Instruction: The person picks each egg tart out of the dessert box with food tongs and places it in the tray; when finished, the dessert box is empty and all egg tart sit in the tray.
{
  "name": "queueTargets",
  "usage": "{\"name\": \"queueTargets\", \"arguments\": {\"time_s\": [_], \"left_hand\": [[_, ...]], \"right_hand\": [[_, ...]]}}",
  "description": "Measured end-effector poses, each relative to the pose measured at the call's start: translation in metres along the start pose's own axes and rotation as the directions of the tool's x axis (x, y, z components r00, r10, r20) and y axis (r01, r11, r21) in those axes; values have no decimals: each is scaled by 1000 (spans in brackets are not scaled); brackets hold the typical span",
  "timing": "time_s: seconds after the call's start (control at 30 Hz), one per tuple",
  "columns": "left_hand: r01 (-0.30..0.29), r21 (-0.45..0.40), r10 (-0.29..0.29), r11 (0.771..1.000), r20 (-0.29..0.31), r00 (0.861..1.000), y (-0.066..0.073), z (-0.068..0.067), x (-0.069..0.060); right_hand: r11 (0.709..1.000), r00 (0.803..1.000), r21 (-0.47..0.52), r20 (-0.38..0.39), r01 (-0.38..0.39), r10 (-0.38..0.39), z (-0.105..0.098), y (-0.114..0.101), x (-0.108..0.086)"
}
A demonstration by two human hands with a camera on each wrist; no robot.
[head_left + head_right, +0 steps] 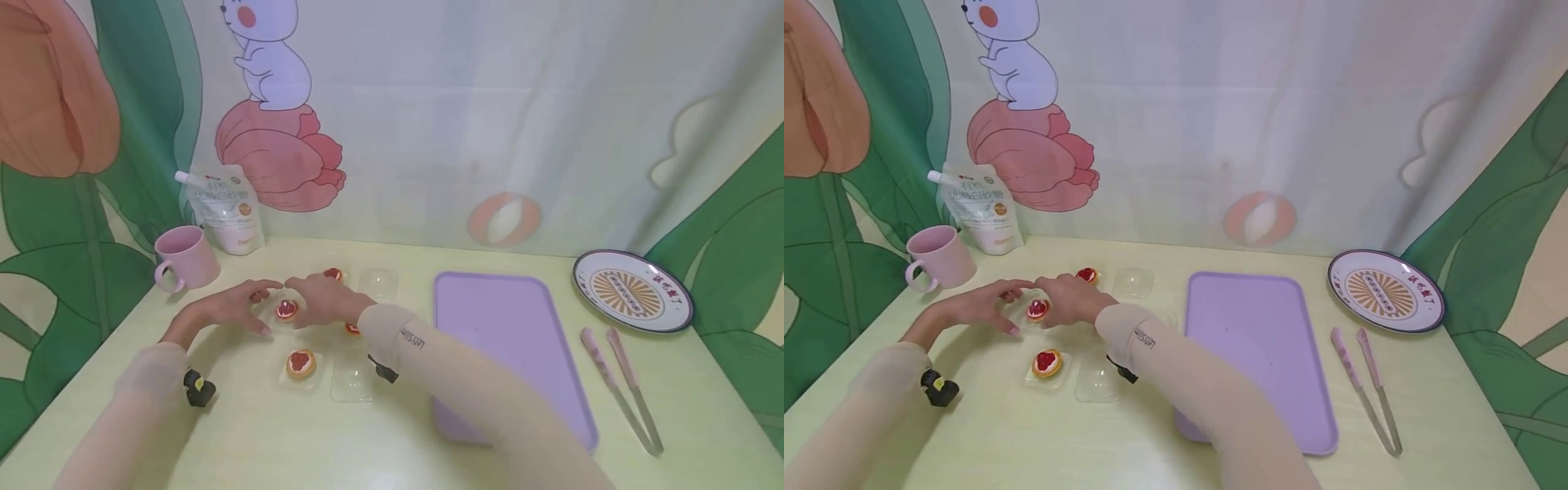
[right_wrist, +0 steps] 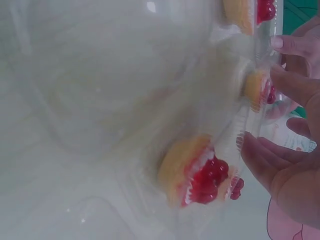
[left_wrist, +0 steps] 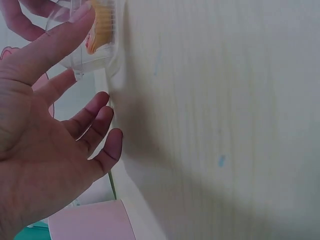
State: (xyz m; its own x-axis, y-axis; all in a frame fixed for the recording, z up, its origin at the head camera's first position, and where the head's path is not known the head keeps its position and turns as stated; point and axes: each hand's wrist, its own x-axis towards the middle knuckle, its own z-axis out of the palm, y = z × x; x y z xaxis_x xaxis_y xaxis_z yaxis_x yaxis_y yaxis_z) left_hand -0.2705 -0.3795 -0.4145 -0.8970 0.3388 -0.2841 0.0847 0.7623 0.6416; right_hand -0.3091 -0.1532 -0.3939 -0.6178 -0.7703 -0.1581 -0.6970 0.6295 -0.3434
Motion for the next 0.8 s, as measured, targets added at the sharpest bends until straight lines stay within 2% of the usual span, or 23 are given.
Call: {"name": "queueTargets", "arguments": {"time_s": [0.1,0.27,0.53,0.8], "left_hand": [[3,22,-3,1000,-7,1000,1,2,3],[8,21,-7,1000,-21,1000,0,5,5],[-16,-46,14,999,-56,998,-3,6,3],[1,-115,-11,993,-89,996,-3,-2,-6]], "right_hand": [[1000,1000,17,4,-12,12,2,1,0],[1000,1000,7,-11,17,-17,6,1,0],[1000,998,24,-58,18,-17,11,2,3],[998,994,62,-109,33,-27,2,-2,2]]}}
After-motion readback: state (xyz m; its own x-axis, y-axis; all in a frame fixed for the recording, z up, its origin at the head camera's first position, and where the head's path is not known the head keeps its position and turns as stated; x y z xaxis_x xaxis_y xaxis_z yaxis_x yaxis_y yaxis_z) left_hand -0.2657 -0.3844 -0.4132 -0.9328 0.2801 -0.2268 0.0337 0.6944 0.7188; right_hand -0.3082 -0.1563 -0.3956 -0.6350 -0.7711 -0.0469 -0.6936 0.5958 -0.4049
